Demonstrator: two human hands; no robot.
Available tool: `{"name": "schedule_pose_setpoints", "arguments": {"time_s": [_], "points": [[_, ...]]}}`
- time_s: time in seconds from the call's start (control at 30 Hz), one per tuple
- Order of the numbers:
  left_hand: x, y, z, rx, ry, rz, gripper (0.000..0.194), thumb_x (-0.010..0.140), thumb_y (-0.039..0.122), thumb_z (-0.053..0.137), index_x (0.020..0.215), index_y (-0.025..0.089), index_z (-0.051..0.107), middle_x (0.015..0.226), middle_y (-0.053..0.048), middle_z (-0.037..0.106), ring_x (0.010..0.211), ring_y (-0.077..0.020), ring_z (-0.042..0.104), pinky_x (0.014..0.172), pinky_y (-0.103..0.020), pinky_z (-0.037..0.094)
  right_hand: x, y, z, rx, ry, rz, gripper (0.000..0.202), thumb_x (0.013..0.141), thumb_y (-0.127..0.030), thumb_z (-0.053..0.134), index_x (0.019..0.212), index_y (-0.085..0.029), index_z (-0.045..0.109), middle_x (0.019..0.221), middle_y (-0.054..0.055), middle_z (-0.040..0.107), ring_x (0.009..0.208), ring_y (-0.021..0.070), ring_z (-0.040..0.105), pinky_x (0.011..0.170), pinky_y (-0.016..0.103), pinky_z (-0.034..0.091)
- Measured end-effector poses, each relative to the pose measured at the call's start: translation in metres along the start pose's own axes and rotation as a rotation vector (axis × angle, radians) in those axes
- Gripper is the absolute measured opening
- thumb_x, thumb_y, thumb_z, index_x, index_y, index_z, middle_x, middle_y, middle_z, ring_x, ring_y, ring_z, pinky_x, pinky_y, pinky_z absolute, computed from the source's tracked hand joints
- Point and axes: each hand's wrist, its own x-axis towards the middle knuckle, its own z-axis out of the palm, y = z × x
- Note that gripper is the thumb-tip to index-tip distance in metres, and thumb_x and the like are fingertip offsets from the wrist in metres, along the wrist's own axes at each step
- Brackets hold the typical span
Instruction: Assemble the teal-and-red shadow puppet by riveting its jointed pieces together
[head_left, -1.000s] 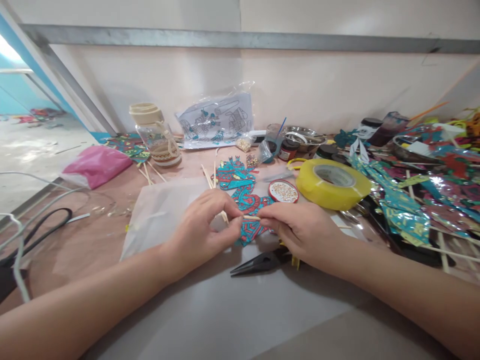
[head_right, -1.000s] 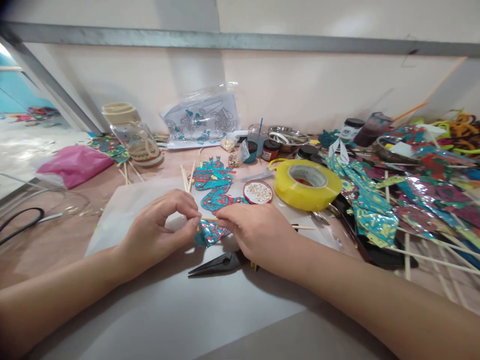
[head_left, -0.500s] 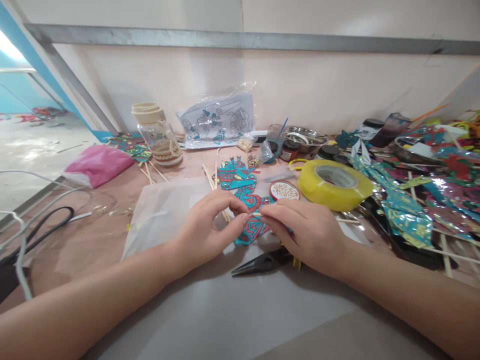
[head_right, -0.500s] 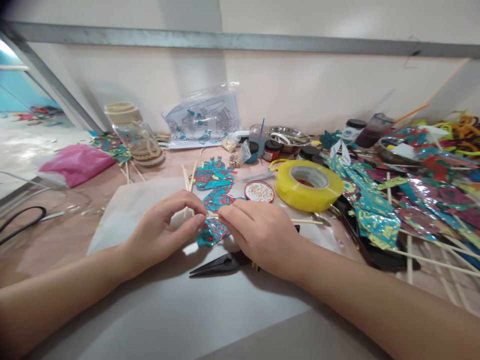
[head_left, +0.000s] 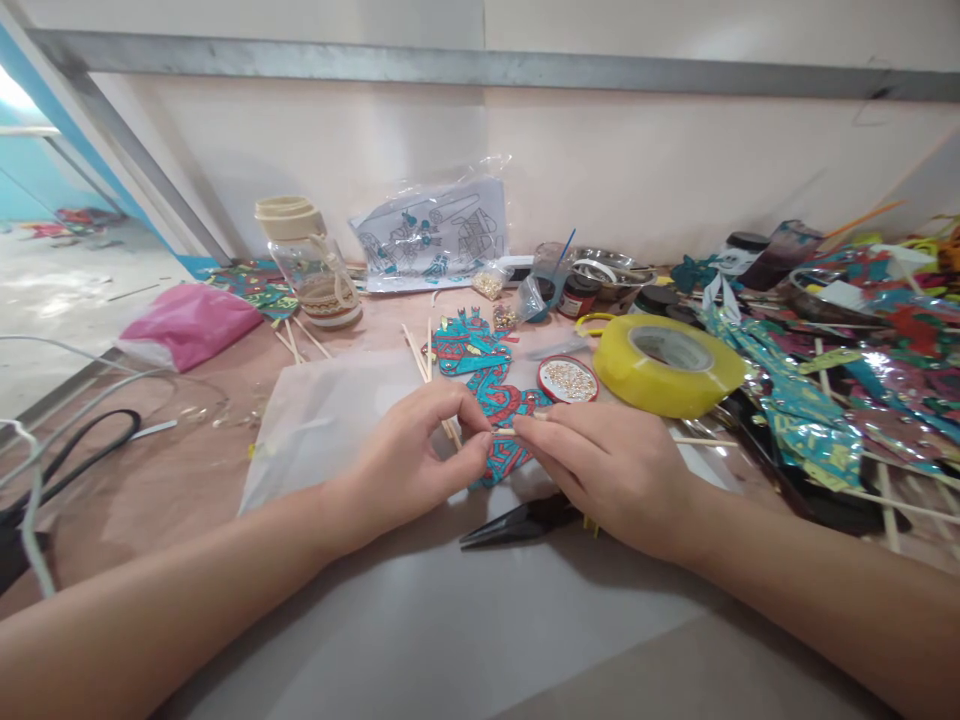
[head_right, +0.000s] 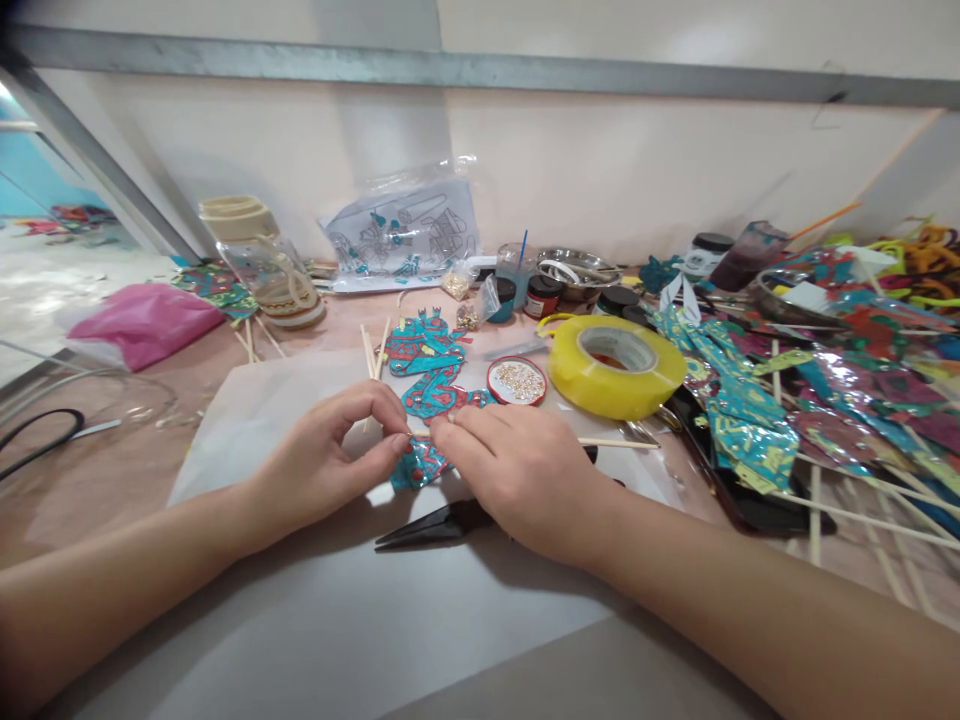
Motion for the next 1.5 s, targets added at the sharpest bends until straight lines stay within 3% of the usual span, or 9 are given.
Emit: {"name": "schedule_pose_setpoints", "arguments": {"time_s": [0.23,0.47,0.77,0.93,1.23,1.37,1.5], "points": [[-0.002,0.000,0.002,0.105,0.013,0.069,0.010,0.079,0.011,0.055,0.074,0.019,0.052,0.072,0.001,0.056,0.073,-0.0137,0.053,0.072,-0.028,0.044,0.000,-0.001,0.002,0.064,0.008,-0.049,0.018,0.093,-0.013,0.047,0.103,-0.009,0.062,0.085,0.008,0.070,0.075,0.0165,0.061,0.064,0.028,0.044],[-0.004,0.003,0.000,0.225,0.016,0.188,0.010,0.083,0.013,0.054,0.075,0.018,0.051,0.072,0.000,0.058,0.076,-0.0148,0.053,0.075,-0.030,0.045,0.003,-0.003,-0.002,0.162,-0.122,0.008,0.022,0.096,-0.012,0.039,0.098,-0.012,0.062,0.070,0.002,0.061,0.062,0.0135,0.053,0.055,0.028,0.032],[-0.005,0.004,-0.001,0.262,0.008,0.236,0.012,0.083,0.012,0.052,0.075,0.020,0.049,0.073,0.000,0.058,0.076,-0.0148,0.053,0.075,-0.029,0.046,-0.001,-0.002,0.007,0.251,-0.173,0.107,0.020,0.094,-0.010,0.043,0.097,-0.016,0.062,0.078,0.001,0.068,0.069,0.0130,0.061,0.059,0.027,0.036],[-0.004,0.003,0.000,0.254,0.012,0.236,0.010,0.082,0.011,0.054,0.075,0.019,0.051,0.073,-0.001,0.059,0.077,-0.0149,0.054,0.076,-0.029,0.045,0.006,-0.003,0.003,0.242,-0.191,0.204,0.018,0.097,-0.021,0.045,0.092,-0.018,0.062,0.077,0.000,0.069,0.067,0.0127,0.061,0.057,0.026,0.036],[-0.003,0.004,0.003,0.179,0.017,0.102,0.008,0.080,0.013,0.055,0.076,0.019,0.053,0.072,0.001,0.057,0.075,-0.0148,0.055,0.075,-0.030,0.045,0.007,-0.002,-0.007,-0.039,-0.009,-0.074,0.021,0.094,-0.013,0.045,0.099,-0.009,0.065,0.086,0.010,0.071,0.077,0.0188,0.063,0.066,0.031,0.045],[-0.002,0.004,0.002,0.154,-0.003,0.095,0.009,0.079,0.013,0.054,0.074,0.020,0.052,0.071,0.001,0.057,0.075,-0.0149,0.055,0.073,-0.029,0.045,0.007,-0.004,-0.008,-0.044,0.024,-0.089,0.024,0.095,-0.011,0.042,0.093,-0.011,0.067,0.080,0.010,0.070,0.072,0.0178,0.063,0.063,0.030,0.046],[-0.001,0.003,0.002,0.142,-0.018,0.118,0.010,0.079,0.012,0.054,0.074,0.020,0.051,0.071,0.001,0.057,0.074,-0.0149,0.054,0.073,-0.030,0.045,0.004,-0.006,-0.004,0.014,-0.022,-0.038,0.026,0.095,-0.013,0.041,0.088,-0.013,0.066,0.081,0.008,0.071,0.071,0.0164,0.062,0.061,0.029,0.043]]}}
